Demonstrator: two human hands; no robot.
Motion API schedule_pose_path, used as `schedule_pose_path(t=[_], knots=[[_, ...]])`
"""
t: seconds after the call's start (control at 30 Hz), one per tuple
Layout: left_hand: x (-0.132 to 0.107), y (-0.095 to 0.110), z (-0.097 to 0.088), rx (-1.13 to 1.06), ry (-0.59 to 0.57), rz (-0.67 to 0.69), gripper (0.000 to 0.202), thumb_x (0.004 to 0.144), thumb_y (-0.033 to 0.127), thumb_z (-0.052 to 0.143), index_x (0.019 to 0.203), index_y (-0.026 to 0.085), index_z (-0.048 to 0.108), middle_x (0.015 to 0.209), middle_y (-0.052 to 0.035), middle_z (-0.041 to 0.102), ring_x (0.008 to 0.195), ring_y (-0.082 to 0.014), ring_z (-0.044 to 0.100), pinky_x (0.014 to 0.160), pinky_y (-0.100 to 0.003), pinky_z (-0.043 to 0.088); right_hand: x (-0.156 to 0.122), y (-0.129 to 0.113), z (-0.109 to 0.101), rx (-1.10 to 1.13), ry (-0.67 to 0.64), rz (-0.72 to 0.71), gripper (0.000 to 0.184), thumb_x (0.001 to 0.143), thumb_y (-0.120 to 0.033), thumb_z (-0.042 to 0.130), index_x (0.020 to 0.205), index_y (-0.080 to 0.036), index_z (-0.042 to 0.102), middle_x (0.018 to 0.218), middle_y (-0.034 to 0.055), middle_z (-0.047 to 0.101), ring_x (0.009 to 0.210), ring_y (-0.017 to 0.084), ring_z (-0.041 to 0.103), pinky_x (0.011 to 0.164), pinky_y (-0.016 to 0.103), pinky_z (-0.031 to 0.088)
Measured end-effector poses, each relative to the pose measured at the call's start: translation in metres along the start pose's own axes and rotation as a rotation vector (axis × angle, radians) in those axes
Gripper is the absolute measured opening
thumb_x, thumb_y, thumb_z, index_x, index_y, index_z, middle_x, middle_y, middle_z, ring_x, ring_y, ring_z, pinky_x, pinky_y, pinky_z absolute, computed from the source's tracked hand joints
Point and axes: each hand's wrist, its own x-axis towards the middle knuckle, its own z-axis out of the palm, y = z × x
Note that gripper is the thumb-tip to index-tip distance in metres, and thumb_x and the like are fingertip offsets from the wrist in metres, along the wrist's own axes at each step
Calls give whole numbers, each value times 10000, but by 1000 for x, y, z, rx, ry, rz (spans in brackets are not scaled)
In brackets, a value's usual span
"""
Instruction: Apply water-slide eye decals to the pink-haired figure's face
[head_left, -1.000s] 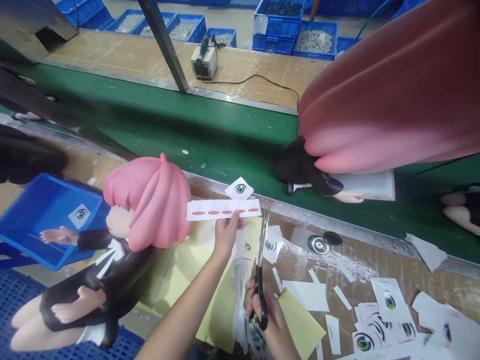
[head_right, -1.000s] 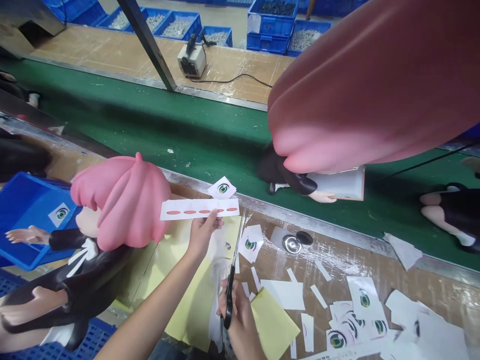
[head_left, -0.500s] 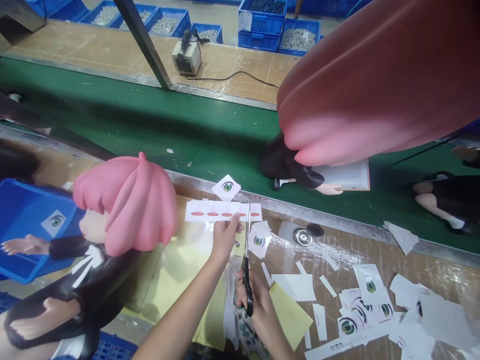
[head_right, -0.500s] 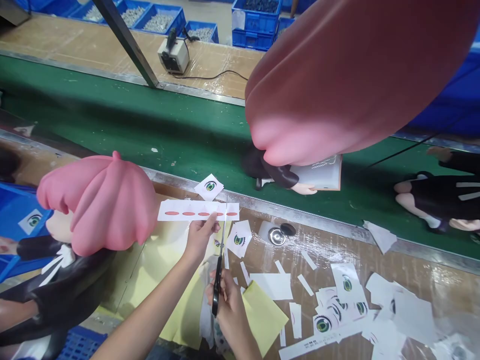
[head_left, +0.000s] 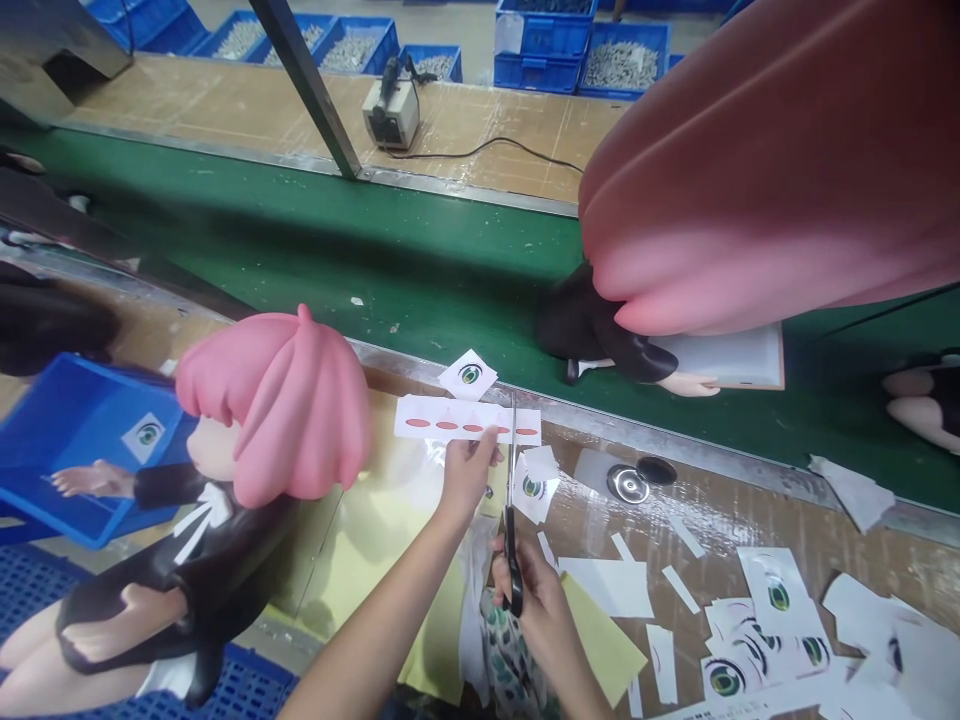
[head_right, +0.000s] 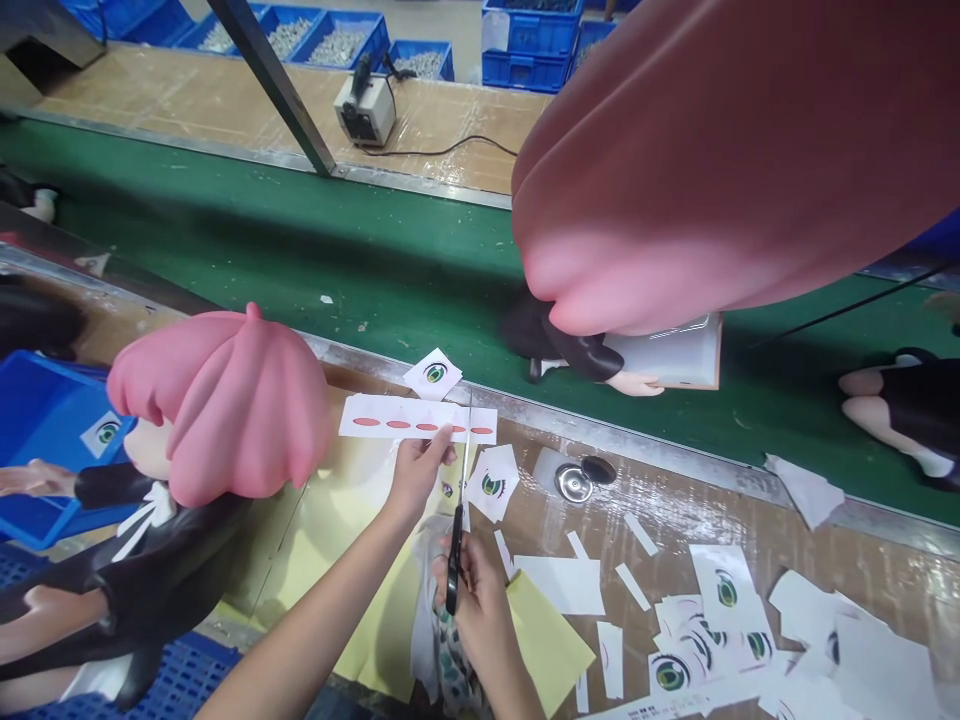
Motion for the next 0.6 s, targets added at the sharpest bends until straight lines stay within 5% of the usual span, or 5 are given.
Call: schedule_pose_path(t=[0.37, 0.6], knots=[[15, -9, 1, -65, 6, -28, 554, 750, 682, 706, 540, 176, 625, 561, -25, 617, 585, -148, 545, 657, -291, 436, 6, -5, -2, -12, -10, -21, 580, 781, -728, 698, 1041, -221, 588, 659, -20, 553, 589, 169, 538, 578, 322, 472], [-14, -2, -7, -108, -94, -100, 590, 758, 701, 719, 553, 162, 593, 559, 1, 542, 568, -117, 470, 601, -264, 376, -1, -9, 16, 7, 179, -197, 500, 789, -669, 724, 989, -222, 626, 856, 39, 659, 741, 182, 609, 686, 322, 514]])
